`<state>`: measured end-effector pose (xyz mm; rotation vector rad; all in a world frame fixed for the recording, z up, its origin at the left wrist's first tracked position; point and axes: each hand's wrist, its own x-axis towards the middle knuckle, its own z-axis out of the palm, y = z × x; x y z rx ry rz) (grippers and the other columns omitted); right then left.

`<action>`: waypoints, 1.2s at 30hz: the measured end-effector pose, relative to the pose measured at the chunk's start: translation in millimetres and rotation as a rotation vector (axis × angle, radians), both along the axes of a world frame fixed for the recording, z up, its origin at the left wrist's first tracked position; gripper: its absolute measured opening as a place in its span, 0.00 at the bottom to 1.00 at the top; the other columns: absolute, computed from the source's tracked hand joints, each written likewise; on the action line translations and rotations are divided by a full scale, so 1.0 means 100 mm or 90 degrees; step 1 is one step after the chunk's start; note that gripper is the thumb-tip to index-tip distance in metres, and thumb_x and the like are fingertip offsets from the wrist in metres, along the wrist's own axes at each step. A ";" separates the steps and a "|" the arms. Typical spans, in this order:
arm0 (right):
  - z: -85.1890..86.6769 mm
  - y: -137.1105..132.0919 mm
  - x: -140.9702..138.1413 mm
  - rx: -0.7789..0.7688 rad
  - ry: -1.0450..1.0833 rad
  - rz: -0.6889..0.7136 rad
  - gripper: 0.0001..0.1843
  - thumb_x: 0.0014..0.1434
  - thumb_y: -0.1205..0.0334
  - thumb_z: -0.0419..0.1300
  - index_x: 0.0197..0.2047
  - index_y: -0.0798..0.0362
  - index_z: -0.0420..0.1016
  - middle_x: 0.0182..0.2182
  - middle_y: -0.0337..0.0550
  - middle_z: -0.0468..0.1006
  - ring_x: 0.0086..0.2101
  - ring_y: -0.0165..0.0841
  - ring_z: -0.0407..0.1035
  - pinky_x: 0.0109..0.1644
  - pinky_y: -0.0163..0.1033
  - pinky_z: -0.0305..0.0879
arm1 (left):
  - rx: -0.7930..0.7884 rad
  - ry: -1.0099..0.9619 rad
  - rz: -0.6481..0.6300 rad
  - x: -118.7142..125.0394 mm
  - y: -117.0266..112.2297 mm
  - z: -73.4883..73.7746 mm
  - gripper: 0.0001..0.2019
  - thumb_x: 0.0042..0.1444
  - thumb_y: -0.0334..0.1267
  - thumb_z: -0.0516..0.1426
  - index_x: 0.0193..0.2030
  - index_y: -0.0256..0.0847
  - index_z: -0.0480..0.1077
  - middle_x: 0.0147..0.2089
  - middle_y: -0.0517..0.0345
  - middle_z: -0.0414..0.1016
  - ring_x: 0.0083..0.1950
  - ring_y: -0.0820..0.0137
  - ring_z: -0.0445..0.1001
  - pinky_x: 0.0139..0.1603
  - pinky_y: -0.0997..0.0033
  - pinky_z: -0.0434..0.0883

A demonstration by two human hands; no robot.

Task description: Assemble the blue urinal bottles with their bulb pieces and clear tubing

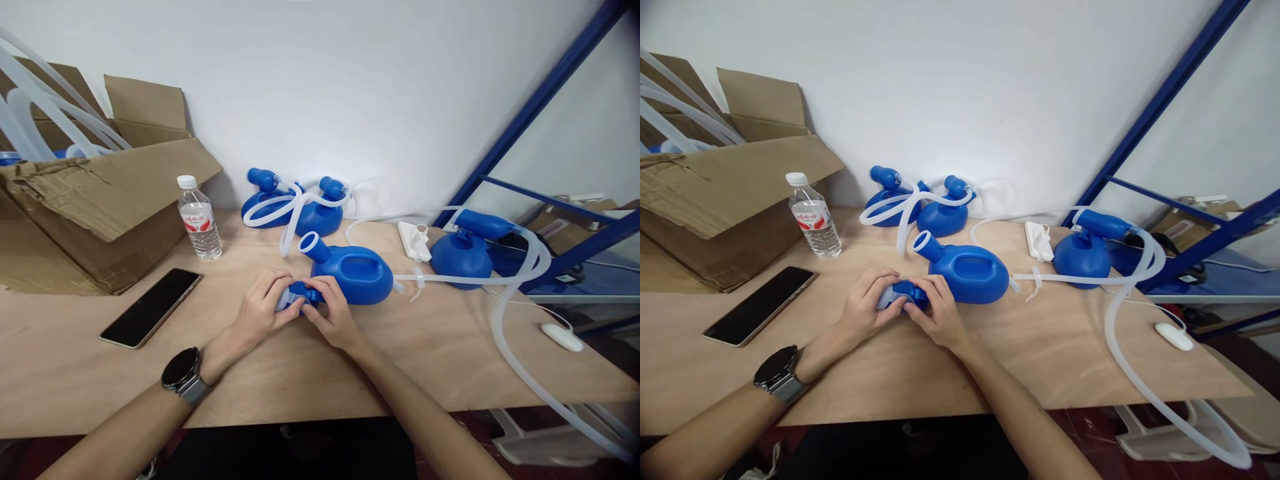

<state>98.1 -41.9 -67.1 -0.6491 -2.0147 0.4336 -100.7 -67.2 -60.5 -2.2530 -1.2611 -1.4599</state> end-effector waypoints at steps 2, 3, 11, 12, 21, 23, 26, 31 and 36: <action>-0.01 -0.01 -0.01 -0.016 0.011 -0.025 0.13 0.71 0.55 0.57 0.56 0.47 0.74 0.46 0.47 0.76 0.46 0.40 0.73 0.52 0.47 0.73 | -0.005 0.014 -0.005 -0.01 0.00 0.00 0.10 0.66 0.44 0.58 0.48 0.42 0.74 0.46 0.47 0.80 0.47 0.59 0.79 0.50 0.58 0.78; -0.02 -0.02 0.00 -0.025 0.016 -0.028 0.12 0.71 0.54 0.57 0.53 0.48 0.74 0.43 0.46 0.76 0.43 0.39 0.73 0.50 0.46 0.73 | -0.003 0.021 -0.011 -0.01 0.00 0.00 0.10 0.66 0.43 0.57 0.49 0.42 0.74 0.47 0.47 0.80 0.48 0.59 0.79 0.50 0.58 0.78; -0.05 -0.06 -0.01 -0.074 0.028 -0.033 0.12 0.70 0.51 0.56 0.44 0.50 0.72 0.35 0.42 0.78 0.32 0.34 0.72 0.35 0.38 0.70 | 0.067 0.056 -0.009 0.02 0.00 0.01 0.06 0.65 0.39 0.59 0.46 0.42 0.75 0.46 0.48 0.80 0.46 0.61 0.79 0.47 0.61 0.78; -0.06 -0.06 -0.02 -0.070 0.028 -0.036 0.11 0.69 0.51 0.56 0.43 0.50 0.72 0.34 0.41 0.77 0.31 0.33 0.71 0.33 0.38 0.69 | 0.066 0.058 -0.007 0.03 -0.01 0.00 0.06 0.65 0.39 0.60 0.46 0.42 0.75 0.45 0.48 0.80 0.46 0.61 0.79 0.47 0.61 0.78; -0.09 -0.15 -0.04 -0.035 0.078 -0.056 0.07 0.67 0.57 0.53 0.40 0.49 0.70 0.29 0.37 0.74 0.26 0.31 0.67 0.30 0.37 0.65 | 0.121 0.076 0.004 0.11 -0.08 -0.02 0.04 0.64 0.35 0.61 0.45 0.42 0.75 0.45 0.48 0.78 0.48 0.60 0.78 0.47 0.60 0.78; -0.09 -0.15 -0.04 -0.027 0.077 -0.047 0.06 0.66 0.59 0.53 0.40 0.49 0.70 0.29 0.38 0.74 0.26 0.31 0.68 0.30 0.37 0.66 | 0.126 0.065 0.012 0.13 -0.09 -0.01 0.03 0.64 0.34 0.62 0.44 0.42 0.74 0.45 0.49 0.78 0.47 0.60 0.78 0.47 0.60 0.78; -0.08 -0.13 -0.03 -0.002 0.076 -0.034 0.06 0.65 0.61 0.53 0.42 0.49 0.70 0.30 0.38 0.75 0.27 0.31 0.69 0.32 0.37 0.67 | 0.128 0.049 0.012 0.16 -0.10 0.02 0.03 0.63 0.33 0.62 0.43 0.41 0.73 0.44 0.49 0.77 0.46 0.61 0.78 0.45 0.60 0.78; -0.05 -0.12 -0.04 0.001 0.084 -0.044 0.04 0.62 0.63 0.54 0.40 0.49 0.69 0.28 0.36 0.73 0.25 0.30 0.66 0.29 0.36 0.65 | 0.117 0.030 0.006 0.20 -0.11 0.05 0.03 0.63 0.32 0.63 0.42 0.40 0.72 0.44 0.49 0.76 0.45 0.61 0.77 0.45 0.60 0.77; -0.04 -0.15 -0.07 -0.007 0.127 -0.040 0.03 0.61 0.65 0.54 0.36 0.49 0.68 0.26 0.34 0.70 0.24 0.28 0.64 0.28 0.34 0.62 | 0.109 0.021 -0.010 0.19 -0.09 0.04 0.05 0.62 0.30 0.63 0.41 0.40 0.71 0.43 0.49 0.74 0.45 0.62 0.75 0.46 0.60 0.76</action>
